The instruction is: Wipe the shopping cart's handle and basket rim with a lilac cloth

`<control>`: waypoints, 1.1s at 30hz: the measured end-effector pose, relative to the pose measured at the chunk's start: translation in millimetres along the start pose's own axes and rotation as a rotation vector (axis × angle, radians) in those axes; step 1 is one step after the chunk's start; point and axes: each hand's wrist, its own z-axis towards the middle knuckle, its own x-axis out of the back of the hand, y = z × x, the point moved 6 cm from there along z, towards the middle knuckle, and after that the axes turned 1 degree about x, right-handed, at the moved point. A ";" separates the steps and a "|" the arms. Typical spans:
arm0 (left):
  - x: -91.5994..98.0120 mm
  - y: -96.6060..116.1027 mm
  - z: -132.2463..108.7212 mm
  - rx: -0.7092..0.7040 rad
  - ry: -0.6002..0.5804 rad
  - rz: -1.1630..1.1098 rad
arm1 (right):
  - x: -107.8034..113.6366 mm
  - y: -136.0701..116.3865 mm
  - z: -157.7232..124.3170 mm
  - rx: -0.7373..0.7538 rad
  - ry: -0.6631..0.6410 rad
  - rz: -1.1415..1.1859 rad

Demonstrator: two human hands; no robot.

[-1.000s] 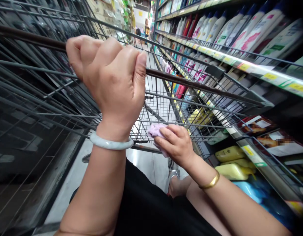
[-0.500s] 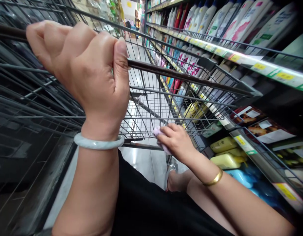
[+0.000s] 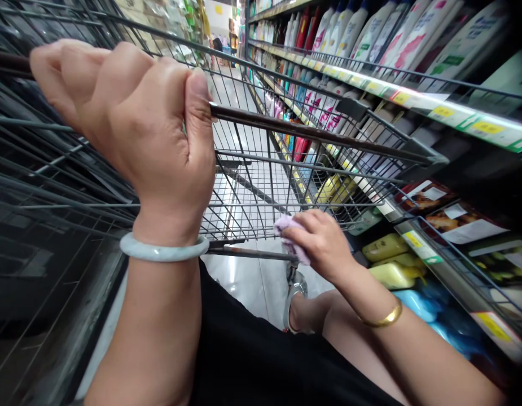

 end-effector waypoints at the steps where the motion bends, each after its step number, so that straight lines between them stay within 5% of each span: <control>1: -0.1 2.7 0.7 -0.007 -0.029 -0.007 | 6.4 3.7 -1.0 -0.031 0.076 -0.005; 3: -0.8 13.9 2.3 -0.031 -0.141 -0.067 | 13.8 9.3 -3.7 -0.080 0.158 -0.018; 6: 1.1 39.1 3.5 -0.065 -0.289 -0.168 | 3.2 9.6 -8.0 -0.067 0.007 -0.023; 8: 4.8 50.7 4.4 -0.059 -0.269 -0.201 | -3.5 8.3 -12.4 -0.047 -0.070 -0.007; 13: -3.9 50.6 2.7 -0.003 -0.198 -0.231 | 11.2 18.9 -20.8 -0.169 0.178 0.032; 18: -6.0 45.9 0.2 0.040 -0.237 -0.278 | -5.2 25.1 -23.3 -0.207 -0.020 0.051; 23: 7.8 56.8 2.2 -0.010 -0.226 -0.261 | 12.6 35.7 -27.7 -0.282 0.200 0.082; 29: 4.1 85.9 0.0 -0.068 -0.328 -0.334 | -3.0 34.2 -26.9 -0.286 -0.082 0.100; 33: 0.8 95.5 -3.9 -0.092 -0.331 -0.341 | 13.4 38.7 -29.2 -0.344 0.127 0.128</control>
